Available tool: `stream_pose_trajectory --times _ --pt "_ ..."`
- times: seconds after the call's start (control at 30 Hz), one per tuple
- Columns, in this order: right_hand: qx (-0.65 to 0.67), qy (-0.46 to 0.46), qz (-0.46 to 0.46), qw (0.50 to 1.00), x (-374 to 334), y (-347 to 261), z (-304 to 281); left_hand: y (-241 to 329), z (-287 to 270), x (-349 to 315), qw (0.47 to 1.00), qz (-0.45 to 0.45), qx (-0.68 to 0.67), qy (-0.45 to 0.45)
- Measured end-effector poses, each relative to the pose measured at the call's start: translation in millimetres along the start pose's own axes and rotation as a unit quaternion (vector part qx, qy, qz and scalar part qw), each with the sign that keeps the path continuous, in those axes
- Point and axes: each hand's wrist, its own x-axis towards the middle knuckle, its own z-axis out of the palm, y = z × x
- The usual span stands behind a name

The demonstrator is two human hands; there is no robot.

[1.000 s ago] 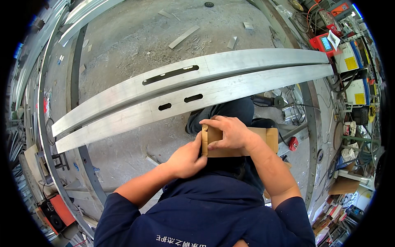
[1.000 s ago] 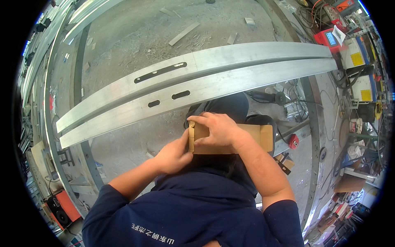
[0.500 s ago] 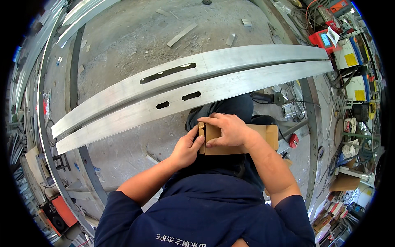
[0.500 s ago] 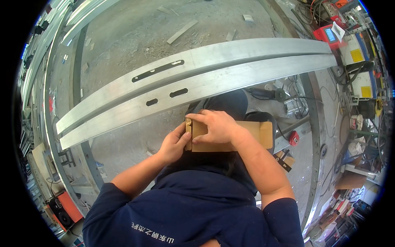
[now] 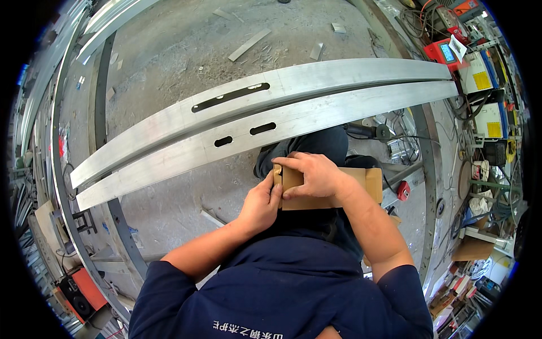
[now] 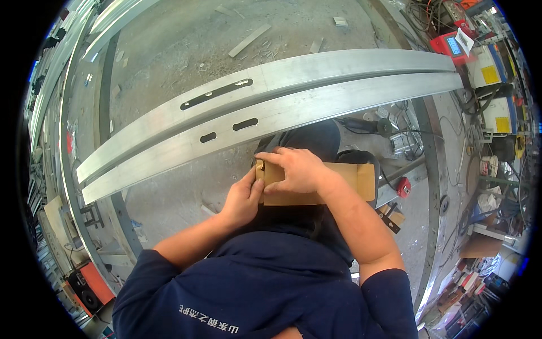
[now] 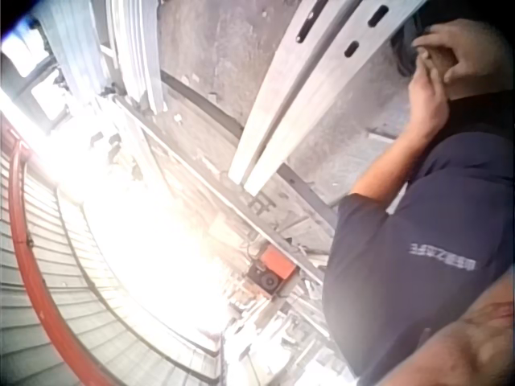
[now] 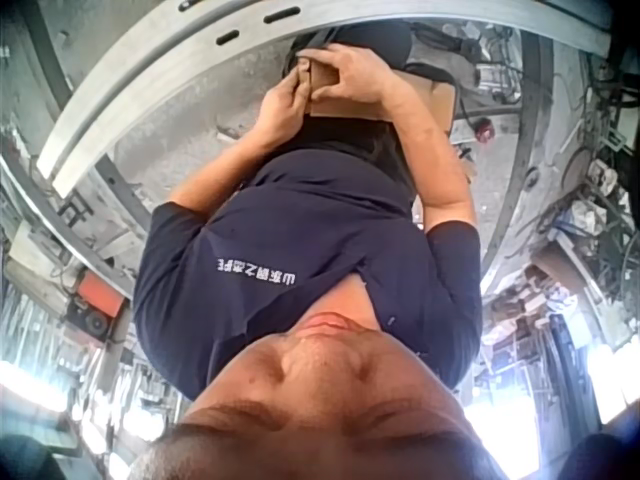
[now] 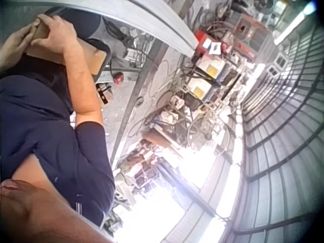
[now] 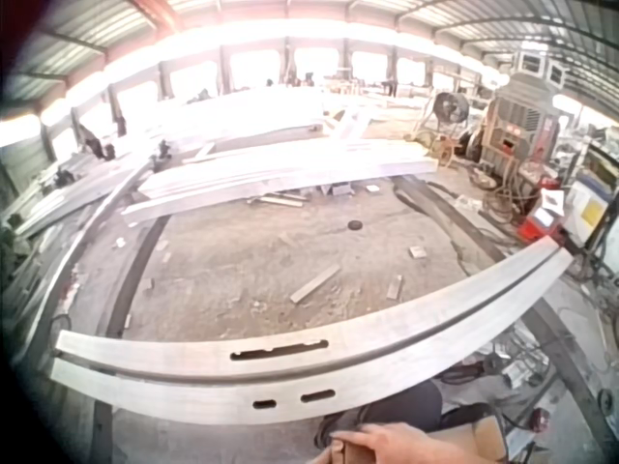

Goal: The person sits on the floor and packs small items into a cardboard box, then places the box into a larger red box. They write on the red box with a marker and move it to a pile. Finally, they pick up and move a long metal beam.

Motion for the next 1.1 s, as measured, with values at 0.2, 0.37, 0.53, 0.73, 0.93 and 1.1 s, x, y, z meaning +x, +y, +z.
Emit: stream_pose_trajectory --times 0.2,0.37,0.53,0.73,0.93,1.1 --pt "0.001 -0.003 -0.002 1.000 -0.4 0.1 0.3 -5.8 2.1 -5.3 0.999 0.052 -0.009 0.012" --pt "0.005 -0.003 0.003 1.000 -2.4 0.7 1.9 -5.2 6.3 -6.6 0.999 0.041 -0.011 0.006" --pt "0.018 -0.015 0.015 1.000 -3.0 1.4 1.7 -1.3 8.2 -12.7 0.999 0.026 -0.023 -0.011" --pt "-0.004 0.015 0.007 1.000 -3.3 5.7 9.0 -5.6 11.0 -4.1 0.999 0.036 -0.004 0.018" --pt "0.001 0.018 0.004 1.000 -4.7 6.0 9.0 -2.7 15.9 0.4 0.997 0.014 0.002 0.073" --pt "0.008 0.029 0.004 1.000 -4.3 9.7 11.2 1.1 12.7 8.9 0.996 0.021 -0.053 0.067"
